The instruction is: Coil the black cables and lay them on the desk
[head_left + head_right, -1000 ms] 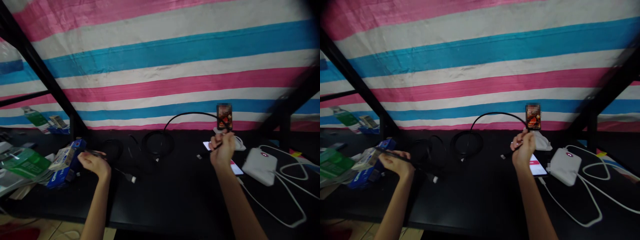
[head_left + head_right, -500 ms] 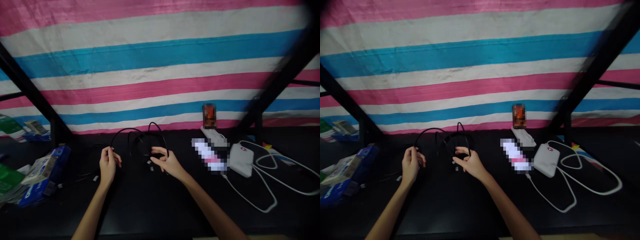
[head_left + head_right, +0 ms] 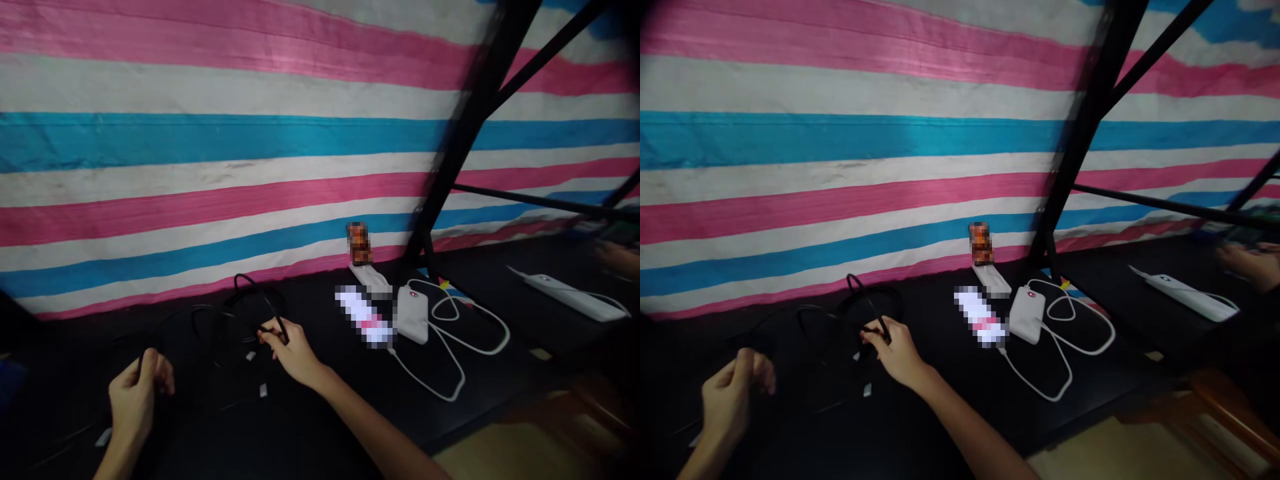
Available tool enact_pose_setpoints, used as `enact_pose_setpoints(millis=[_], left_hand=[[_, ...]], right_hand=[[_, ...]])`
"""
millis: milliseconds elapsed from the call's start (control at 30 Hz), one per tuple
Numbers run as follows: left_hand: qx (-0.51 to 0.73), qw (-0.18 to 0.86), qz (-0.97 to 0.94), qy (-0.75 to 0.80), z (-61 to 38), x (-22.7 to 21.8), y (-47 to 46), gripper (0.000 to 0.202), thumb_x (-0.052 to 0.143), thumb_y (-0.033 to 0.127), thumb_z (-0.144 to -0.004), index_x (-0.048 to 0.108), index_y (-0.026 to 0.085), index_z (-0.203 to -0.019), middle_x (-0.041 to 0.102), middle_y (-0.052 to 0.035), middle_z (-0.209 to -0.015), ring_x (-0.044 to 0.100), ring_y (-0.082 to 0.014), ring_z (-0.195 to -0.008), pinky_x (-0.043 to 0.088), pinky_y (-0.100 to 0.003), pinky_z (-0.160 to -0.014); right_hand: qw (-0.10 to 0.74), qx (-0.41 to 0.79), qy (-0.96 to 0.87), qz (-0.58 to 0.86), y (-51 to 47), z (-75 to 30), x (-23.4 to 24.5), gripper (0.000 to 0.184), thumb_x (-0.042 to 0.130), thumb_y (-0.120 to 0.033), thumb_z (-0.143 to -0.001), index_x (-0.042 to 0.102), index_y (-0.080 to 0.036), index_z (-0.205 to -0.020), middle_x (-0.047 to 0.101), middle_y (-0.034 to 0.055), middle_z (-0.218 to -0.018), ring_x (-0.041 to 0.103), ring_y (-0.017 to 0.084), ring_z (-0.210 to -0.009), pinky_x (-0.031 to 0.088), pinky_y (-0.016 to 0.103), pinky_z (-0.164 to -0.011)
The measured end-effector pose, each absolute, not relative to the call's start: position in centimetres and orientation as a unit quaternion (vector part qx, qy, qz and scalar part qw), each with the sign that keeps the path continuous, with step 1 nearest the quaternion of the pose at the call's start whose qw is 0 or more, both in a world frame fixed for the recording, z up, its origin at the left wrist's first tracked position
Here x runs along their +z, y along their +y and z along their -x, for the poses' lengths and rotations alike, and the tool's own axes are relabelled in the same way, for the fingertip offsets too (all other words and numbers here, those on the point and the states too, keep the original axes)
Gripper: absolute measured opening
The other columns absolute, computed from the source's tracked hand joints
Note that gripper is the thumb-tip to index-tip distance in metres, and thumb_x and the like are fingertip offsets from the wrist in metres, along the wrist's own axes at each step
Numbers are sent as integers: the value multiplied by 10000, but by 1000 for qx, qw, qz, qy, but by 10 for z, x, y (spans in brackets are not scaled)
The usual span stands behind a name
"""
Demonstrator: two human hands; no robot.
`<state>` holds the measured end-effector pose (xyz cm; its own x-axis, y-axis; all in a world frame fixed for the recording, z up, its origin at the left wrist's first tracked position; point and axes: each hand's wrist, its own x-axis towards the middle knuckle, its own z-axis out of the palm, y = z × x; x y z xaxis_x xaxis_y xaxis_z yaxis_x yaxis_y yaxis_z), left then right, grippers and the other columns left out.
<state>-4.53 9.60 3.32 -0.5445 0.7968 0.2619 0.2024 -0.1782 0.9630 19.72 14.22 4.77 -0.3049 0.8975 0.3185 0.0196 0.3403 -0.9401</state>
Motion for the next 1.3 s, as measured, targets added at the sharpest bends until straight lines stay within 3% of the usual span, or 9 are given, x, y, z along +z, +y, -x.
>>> enact_pose_setpoints(millis=[133,267,433,633,767,967,1300], left_hand=[[647,250,-394,603,41,38,95,311,532,481,-771,520,186,-675,494,47,-436,435,-109,-332,322,-232,-352],[661,242,-405,584,38,46,93,356,497,522,-795,535,180,-702,462,54,-428,418,-97,-325,298,-220,-338],[679,217,-369,596,39,52,94,291,528,487,-792,556,198,-804,418,80,-409,377,-87,-306,269,-209,-325],[724,155,-319,592,40,54,94,246,526,441,-806,526,201,-755,434,79,-432,394,-81,-320,278,-210,-326],[747,136,-291,582,42,56,94,209,530,400,-801,521,201,-737,419,78,-423,387,-91,-308,268,-223,-306],[782,91,-232,571,52,60,93,218,535,373,-797,522,182,-692,422,81,-412,367,-91,-291,265,-225,-272],[816,-81,-278,500,46,59,93,247,503,391,-821,487,178,-697,419,95,-381,367,-87,-287,282,-213,-264]], right_hand=[[500,418,-690,315,139,-200,55,192,455,-236,-885,606,-219,-767,595,-12,-712,558,122,-635,445,242,-620],[529,362,-694,329,141,-205,61,251,415,-253,-911,560,-223,-709,592,-3,-706,578,150,-719,431,275,-732],[576,318,-654,373,145,-211,59,263,402,-312,-909,518,-228,-688,556,1,-660,554,162,-679,420,284,-672],[664,298,-541,422,152,-219,54,237,388,-369,-896,480,-224,-734,501,0,-657,485,141,-606,364,250,-531],[725,275,-453,439,157,-228,61,233,394,-400,-887,446,-221,-747,450,-18,-646,362,105,-507,284,229,-451],[776,262,-381,428,163,-242,76,240,433,-442,-860,436,-219,-771,406,-31,-660,315,81,-484,252,209,-422],[725,428,-381,382,176,-241,68,410,573,-587,-741,518,-197,-853,363,-55,-632,266,53,-465,194,170,-379]])
